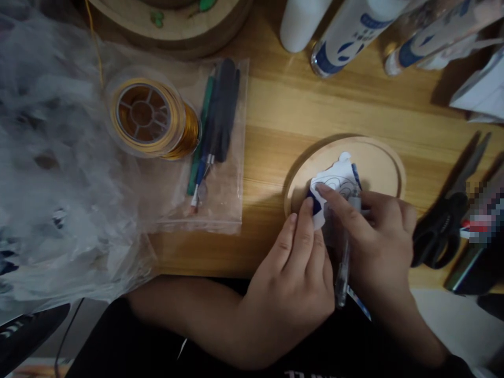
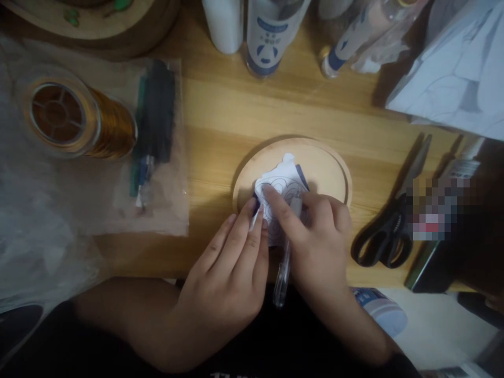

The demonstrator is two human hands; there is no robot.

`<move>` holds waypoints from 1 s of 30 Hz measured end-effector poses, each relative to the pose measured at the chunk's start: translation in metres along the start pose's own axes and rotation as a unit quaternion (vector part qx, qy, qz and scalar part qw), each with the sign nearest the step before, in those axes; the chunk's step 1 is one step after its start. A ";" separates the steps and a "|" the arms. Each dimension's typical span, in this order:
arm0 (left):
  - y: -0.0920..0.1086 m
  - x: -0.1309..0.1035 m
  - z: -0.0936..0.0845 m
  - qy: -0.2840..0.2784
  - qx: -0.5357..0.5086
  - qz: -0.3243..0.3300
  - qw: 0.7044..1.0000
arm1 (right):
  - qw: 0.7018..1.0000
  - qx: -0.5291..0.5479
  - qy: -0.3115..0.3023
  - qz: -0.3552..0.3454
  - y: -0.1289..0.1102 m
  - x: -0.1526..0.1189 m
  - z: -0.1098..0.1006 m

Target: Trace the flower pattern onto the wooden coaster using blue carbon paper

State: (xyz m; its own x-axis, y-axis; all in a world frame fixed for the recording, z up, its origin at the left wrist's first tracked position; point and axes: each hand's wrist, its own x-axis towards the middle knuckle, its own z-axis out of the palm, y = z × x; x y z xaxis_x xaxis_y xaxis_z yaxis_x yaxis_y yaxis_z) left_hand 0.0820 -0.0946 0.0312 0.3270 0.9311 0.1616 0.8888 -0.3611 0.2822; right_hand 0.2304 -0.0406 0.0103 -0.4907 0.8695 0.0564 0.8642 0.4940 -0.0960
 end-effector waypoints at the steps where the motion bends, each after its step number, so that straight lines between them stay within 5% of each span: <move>1: 0.001 0.000 0.000 0.004 -0.007 0.000 1.000 | 1.000 0.001 0.002 0.003 -0.001 0.000 0.000; 30: 0.001 0.000 -0.003 -0.014 -0.009 -0.010 1.000 | 0.998 -0.062 0.014 0.016 -0.004 -0.005 0.007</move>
State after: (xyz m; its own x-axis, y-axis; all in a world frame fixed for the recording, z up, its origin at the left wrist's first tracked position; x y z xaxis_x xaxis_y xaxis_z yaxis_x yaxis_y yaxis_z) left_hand 0.0817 -0.0953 0.0343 0.3187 0.9391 0.1287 0.8894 -0.3433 0.3019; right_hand 0.2283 -0.0469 0.0032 -0.4615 0.8832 0.0834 0.8870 0.4611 0.0252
